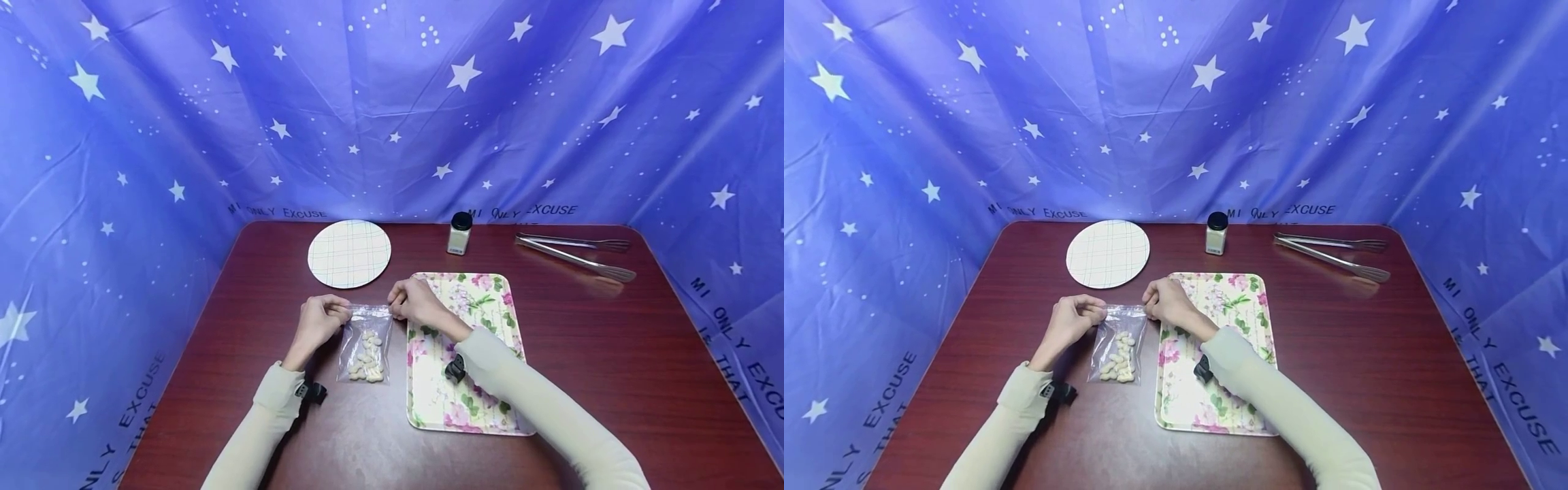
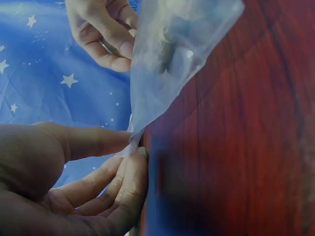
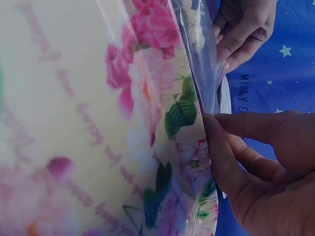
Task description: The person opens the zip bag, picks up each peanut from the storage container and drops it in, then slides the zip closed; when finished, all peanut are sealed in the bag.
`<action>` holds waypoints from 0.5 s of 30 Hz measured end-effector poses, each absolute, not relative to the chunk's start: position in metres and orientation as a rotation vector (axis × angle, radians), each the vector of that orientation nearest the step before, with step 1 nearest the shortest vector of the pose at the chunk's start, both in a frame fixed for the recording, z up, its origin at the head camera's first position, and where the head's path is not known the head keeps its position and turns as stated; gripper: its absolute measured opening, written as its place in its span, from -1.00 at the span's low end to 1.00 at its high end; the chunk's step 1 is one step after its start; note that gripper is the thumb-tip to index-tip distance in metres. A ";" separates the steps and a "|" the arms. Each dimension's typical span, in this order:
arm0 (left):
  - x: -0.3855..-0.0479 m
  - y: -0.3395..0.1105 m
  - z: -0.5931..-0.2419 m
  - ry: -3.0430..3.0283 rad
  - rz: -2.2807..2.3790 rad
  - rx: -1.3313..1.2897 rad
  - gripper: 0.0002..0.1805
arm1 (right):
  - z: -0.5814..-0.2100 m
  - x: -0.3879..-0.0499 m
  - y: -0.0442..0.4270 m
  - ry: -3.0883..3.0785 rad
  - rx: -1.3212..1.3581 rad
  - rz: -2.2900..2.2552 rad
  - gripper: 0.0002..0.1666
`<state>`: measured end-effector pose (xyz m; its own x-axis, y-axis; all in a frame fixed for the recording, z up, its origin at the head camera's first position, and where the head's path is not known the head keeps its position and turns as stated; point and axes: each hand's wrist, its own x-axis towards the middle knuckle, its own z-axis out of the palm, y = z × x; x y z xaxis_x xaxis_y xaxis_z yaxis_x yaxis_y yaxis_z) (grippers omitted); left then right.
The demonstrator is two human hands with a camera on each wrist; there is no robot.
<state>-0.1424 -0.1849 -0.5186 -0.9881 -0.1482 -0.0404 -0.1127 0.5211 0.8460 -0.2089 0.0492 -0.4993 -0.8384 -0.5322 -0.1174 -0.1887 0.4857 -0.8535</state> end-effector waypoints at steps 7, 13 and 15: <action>-0.147 -0.185 -0.518 -2.786 -1.345 0.187 -0.74 | -0.501 -0.210 0.051 2.409 -0.585 -1.292 -0.89; -0.148 -0.187 -0.516 -2.840 -1.222 0.169 -0.72 | -0.497 -0.205 0.065 2.457 -0.608 -1.310 -0.90; -0.148 -0.188 -0.515 -2.838 -1.204 0.145 -0.73 | -0.494 -0.203 0.073 2.482 -0.613 -1.314 -0.91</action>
<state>-0.1477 -0.1880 -0.5148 -0.9941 -0.1079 0.0145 -0.0646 0.6915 0.7195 -0.2029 0.0725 -0.4941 -0.8753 -0.4823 -0.0365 -0.2409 0.5001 -0.8318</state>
